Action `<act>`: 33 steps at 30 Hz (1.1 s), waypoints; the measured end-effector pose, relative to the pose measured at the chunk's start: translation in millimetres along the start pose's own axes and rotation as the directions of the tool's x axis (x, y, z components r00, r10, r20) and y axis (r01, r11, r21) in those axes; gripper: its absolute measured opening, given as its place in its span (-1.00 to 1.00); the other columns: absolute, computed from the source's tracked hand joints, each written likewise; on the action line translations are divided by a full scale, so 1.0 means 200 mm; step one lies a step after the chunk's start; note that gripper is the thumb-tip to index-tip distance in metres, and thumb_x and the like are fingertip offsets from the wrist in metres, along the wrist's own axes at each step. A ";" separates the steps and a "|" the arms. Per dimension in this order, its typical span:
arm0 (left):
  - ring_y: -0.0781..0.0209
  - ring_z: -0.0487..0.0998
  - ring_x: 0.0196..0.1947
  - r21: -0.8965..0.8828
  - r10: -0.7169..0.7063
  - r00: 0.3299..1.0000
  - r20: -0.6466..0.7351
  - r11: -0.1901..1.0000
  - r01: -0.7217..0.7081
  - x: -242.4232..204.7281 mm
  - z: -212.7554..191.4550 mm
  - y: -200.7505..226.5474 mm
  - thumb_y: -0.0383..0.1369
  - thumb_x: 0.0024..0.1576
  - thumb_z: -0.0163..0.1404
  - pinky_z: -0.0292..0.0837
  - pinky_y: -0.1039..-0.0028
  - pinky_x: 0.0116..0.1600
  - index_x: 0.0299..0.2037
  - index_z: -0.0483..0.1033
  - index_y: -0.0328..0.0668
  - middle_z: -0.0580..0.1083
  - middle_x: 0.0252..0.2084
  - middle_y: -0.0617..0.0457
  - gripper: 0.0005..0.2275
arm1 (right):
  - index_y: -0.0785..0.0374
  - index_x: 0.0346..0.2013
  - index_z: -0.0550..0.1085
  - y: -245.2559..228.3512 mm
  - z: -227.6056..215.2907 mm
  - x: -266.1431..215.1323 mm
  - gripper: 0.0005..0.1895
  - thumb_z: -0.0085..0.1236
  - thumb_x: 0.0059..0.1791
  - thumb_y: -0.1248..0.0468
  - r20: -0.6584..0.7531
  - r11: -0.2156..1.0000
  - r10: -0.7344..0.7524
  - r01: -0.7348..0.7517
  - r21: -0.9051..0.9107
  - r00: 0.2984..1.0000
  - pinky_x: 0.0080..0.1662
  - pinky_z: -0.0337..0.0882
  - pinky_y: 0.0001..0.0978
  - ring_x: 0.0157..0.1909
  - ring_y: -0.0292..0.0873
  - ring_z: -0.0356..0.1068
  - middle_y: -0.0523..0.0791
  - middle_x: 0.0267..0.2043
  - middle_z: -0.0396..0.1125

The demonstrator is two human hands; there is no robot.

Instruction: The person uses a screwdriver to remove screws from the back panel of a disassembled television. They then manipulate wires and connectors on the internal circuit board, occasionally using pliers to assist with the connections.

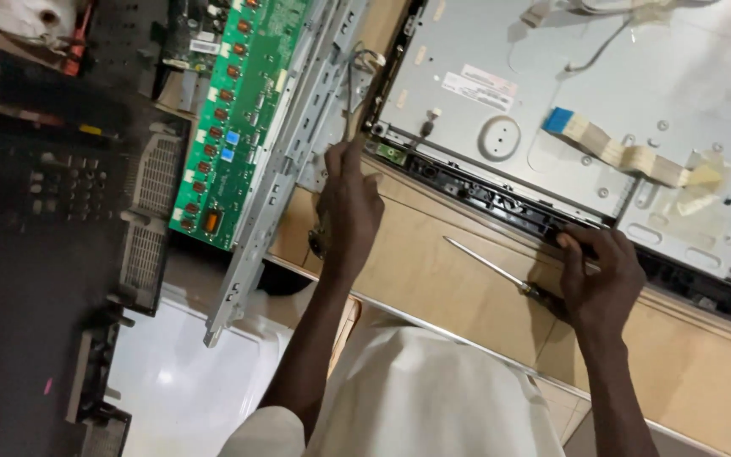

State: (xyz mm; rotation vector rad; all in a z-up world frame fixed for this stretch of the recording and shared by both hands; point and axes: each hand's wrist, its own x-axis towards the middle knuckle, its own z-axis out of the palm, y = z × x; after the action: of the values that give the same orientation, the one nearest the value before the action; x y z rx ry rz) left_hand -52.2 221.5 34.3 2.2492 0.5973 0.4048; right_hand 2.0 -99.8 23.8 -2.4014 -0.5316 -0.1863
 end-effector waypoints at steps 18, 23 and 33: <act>0.03 0.63 -0.16 0.142 0.080 0.949 0.306 0.981 -0.129 0.30 -0.10 -0.21 -0.57 -0.09 0.32 0.57 0.20 -0.21 -0.04 0.50 -0.01 0.50 0.01 -0.02 -0.57 | 0.40 -0.13 0.59 -0.02 0.01 0.00 -0.93 0.24 0.22 0.42 0.004 1.000 0.003 -0.003 0.006 1.000 -0.13 0.36 -0.22 -0.12 -0.05 0.39 0.00 -0.16 0.48; 0.09 0.63 -0.19 0.191 0.237 0.916 0.324 0.932 -0.308 0.37 -0.09 -0.30 -0.56 -0.18 0.39 0.49 0.27 -0.37 -0.16 0.47 0.06 0.52 -0.03 0.12 -0.55 | 0.41 -0.13 0.59 -0.01 0.02 -0.01 -0.92 0.24 0.23 0.41 -0.005 1.000 -0.020 0.020 -0.011 1.000 -0.13 0.34 -0.19 -0.11 -0.02 0.42 0.02 -0.14 0.49; 0.18 0.63 -0.16 0.175 0.150 0.925 0.349 0.959 -0.221 0.42 -0.07 -0.30 -0.56 -0.15 0.38 0.53 0.32 -0.31 -0.23 0.47 0.10 0.50 -0.06 0.19 -0.60 | 0.38 -0.13 0.61 -0.01 0.03 -0.01 -0.87 0.22 0.24 0.36 -0.023 0.999 0.005 -0.006 -0.041 1.000 -0.18 0.34 -0.21 -0.17 -0.03 0.38 0.00 -0.23 0.45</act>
State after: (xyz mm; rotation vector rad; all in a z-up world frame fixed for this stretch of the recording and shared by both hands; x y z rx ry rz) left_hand -5.6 310.5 7.6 2.5157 0.2580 0.0469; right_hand -0.6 -95.4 19.2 -2.4375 -0.5154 -0.2247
